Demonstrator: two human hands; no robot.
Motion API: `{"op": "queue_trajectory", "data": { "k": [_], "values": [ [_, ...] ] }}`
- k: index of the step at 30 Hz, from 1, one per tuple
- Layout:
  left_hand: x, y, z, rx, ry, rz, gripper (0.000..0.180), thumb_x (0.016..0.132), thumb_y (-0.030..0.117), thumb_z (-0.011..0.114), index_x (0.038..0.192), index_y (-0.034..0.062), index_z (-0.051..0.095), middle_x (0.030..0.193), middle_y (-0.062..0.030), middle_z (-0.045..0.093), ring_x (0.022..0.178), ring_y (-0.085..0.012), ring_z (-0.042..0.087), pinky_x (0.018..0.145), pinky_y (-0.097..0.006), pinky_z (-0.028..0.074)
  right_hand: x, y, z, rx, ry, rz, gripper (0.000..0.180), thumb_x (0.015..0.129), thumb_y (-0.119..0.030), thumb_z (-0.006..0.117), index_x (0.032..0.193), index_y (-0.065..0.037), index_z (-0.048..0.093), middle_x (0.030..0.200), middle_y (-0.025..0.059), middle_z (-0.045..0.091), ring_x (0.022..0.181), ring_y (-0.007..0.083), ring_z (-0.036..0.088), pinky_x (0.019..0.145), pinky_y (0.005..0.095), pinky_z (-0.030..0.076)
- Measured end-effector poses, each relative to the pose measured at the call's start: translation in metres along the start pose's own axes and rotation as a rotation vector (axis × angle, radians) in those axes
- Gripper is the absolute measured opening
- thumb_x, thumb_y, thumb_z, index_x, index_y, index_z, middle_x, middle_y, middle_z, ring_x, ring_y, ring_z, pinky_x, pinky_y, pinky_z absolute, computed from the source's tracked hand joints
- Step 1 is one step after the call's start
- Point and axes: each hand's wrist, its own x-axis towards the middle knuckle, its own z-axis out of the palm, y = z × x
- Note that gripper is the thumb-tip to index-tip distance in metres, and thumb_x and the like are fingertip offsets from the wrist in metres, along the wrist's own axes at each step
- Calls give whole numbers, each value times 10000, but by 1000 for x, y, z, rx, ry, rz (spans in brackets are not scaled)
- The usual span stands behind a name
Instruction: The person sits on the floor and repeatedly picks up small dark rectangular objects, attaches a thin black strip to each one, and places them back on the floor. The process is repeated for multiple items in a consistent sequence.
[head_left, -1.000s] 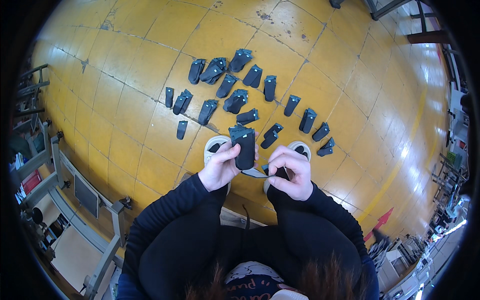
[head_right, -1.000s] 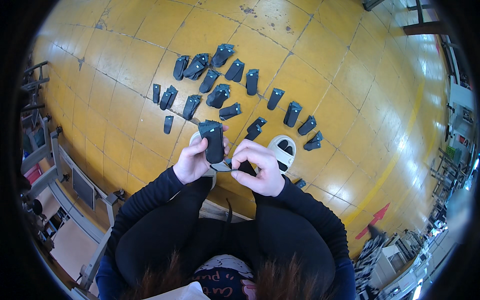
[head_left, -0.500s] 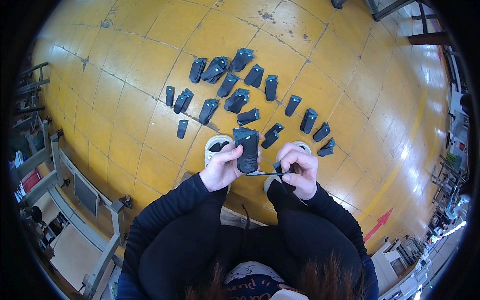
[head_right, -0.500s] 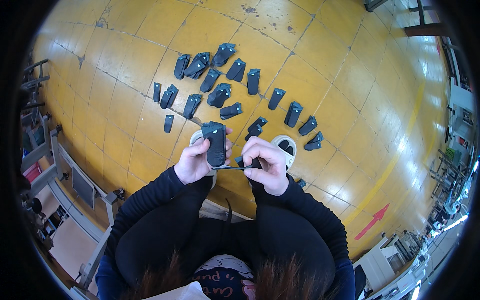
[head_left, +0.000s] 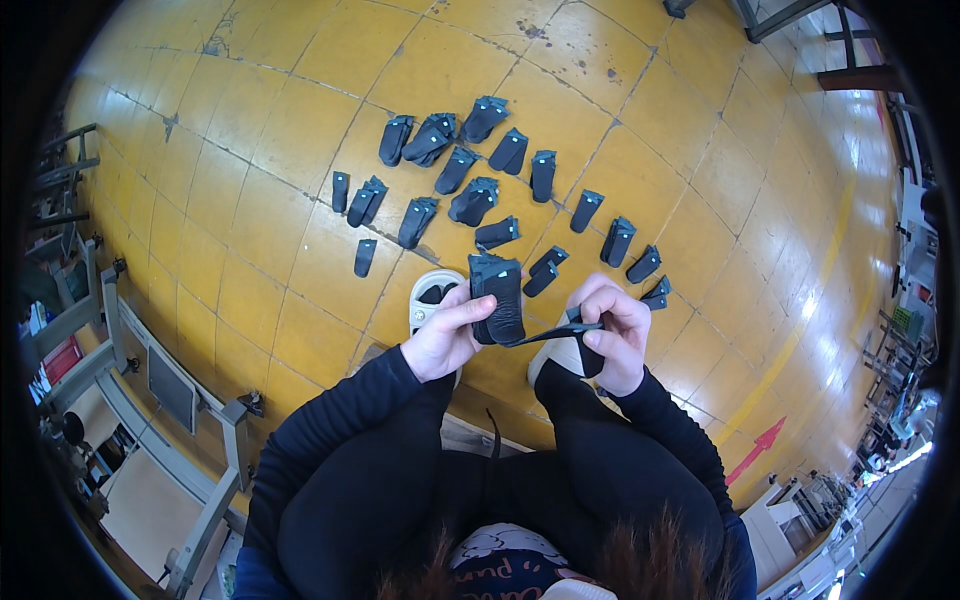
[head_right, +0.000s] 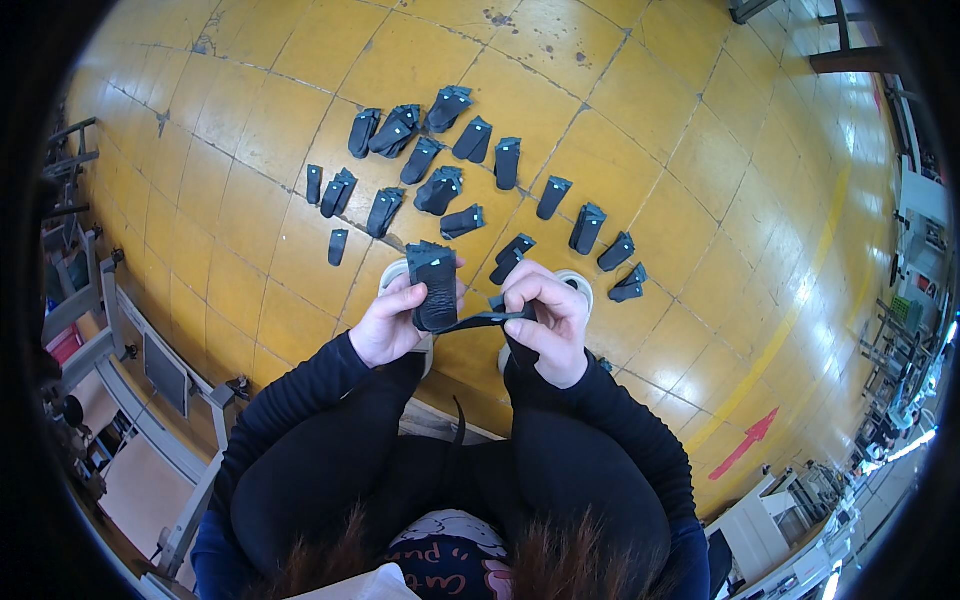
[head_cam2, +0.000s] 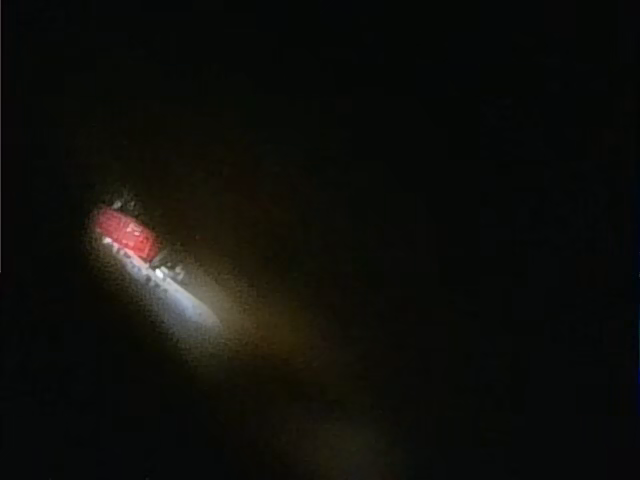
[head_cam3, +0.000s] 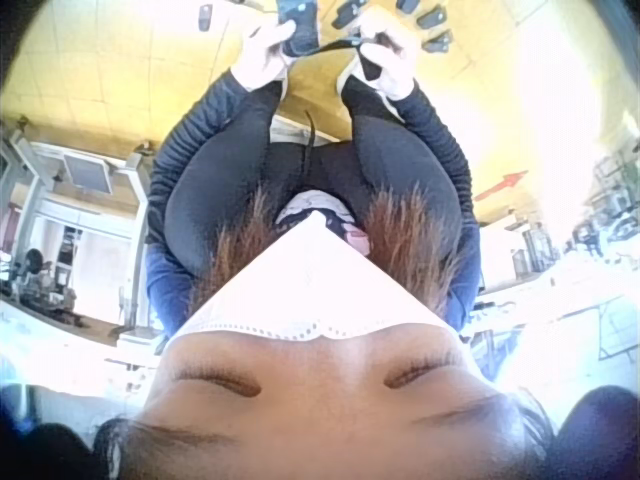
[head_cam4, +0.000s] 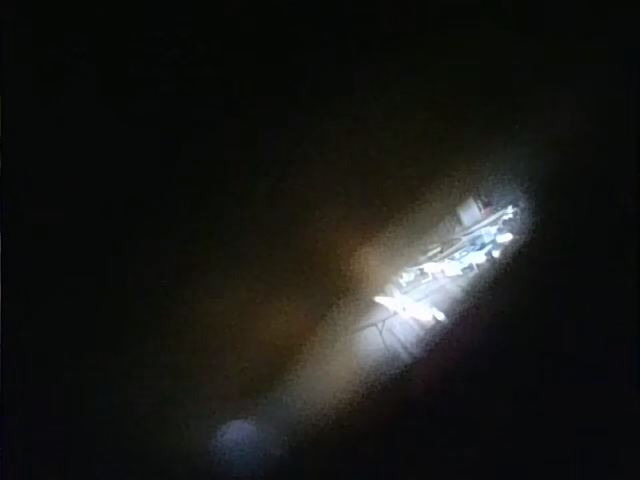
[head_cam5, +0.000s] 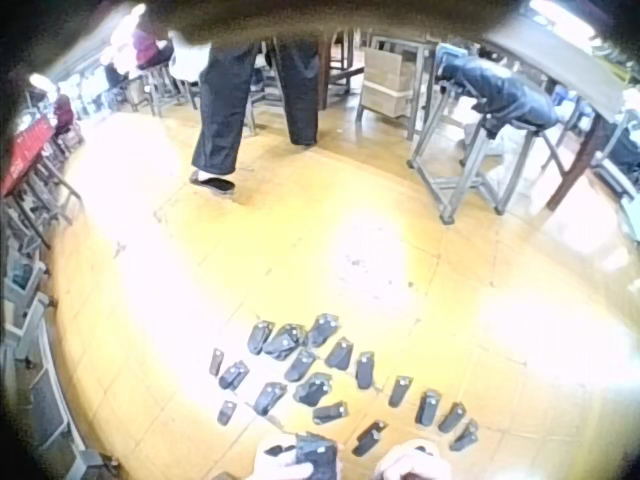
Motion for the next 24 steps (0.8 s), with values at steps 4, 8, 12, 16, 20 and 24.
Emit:
{"op": "queue_trajectory", "data": {
  "k": [4,8,12,16,20,24],
  "values": [
    [1,0,-14,-31,-12,-10,520,866,199,662,1303,64,416,985,-67,527,884,-161,526,728,-302,452,4,2,-4,88,101,-8,252,736,-219,634,748,-13,489,810,98,490,708,168,471,648,283,382],
    [0,4,-13,-117,-14,-6,475,880,121,626,1294,98,395,930,-50,509,877,-164,527,729,-306,469,9,-11,0,166,169,207,153,767,-117,604,791,19,538,841,42,501,727,105,449,654,229,339],
    [4,4,-7,-70,49,-42,409,906,141,625,1275,105,453,971,-33,553,905,-138,565,794,-312,515,9,-10,8,297,154,360,132,807,-118,577,846,9,571,811,29,530,719,104,497,644,230,369],
    [5,-3,-7,-57,107,-114,370,926,193,630,1258,115,487,1002,-22,578,924,-119,580,804,-315,531,8,-4,10,390,183,360,126,818,-123,563,847,0,564,806,40,532,724,112,513,674,243,384],
    [2,-15,-7,-87,156,-166,346,936,225,622,1242,117,503,1033,-35,589,953,-141,593,806,-315,541,8,-3,9,373,153,285,147,800,-145,574,831,-3,552,843,62,527,720,125,504,670,252,386],
    [-1,-11,5,-166,207,-255,333,945,240,603,1238,117,507,1106,-51,593,1003,-167,605,831,-339,539,3,-1,9,192,-42,228,165,771,-155,603,790,-16,515,847,69,503,737,137,466,682,255,359]
  ]
}}
